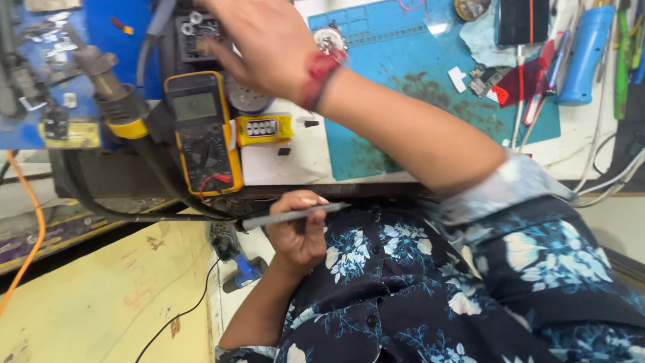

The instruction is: The person solders a small circuit board using a soldering iron and tweezers, then wipes the board with a cloth. The person repeats soldering on different points of the board.

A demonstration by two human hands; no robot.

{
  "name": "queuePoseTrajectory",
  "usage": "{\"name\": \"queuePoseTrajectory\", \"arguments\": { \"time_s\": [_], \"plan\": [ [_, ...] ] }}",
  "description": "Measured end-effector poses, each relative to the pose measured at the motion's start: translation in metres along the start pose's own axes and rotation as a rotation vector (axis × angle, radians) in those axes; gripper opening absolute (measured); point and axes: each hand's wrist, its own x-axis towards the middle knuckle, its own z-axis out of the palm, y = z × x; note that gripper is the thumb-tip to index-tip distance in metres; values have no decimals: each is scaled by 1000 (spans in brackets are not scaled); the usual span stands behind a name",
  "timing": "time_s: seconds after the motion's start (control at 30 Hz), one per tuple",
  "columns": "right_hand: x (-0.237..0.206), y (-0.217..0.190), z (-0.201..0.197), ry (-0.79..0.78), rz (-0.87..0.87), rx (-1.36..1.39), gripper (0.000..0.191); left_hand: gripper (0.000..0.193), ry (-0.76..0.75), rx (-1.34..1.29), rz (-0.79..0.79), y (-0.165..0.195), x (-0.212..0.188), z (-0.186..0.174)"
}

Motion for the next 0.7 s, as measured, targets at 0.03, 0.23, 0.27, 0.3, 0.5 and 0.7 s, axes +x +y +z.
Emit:
{"name": "queuePoseTrajectory", "arguments": {
  "time_s": [0.03, 0.23, 0.27, 0.3, 0.5, 0.7],
  "plan": [
    [-8, -11, -24, -243, 199, 132, 30, 21, 2, 147, -10, 2, 5, 0],
    [-71, -61, -143, -475, 251, 365, 36, 9, -201, 508, 152, -4, 46, 18],
    [-78, -66, -151, -461, 291, 321, 31, 13, -262, 563, 133, -6, 52, 26],
    [-83, -67, -157, -443, 330, 277, 25, 16, -324, 619, 118, -6, 58, 33],
    [-102, -22, -176, -225, 597, -69, 17, 49, -436, 640, 263, 4, 100, 54],
    [-141, 43, -205, -118, 371, -367, 23, 71, -632, 951, 307, -5, 129, 51]
  ]
}}
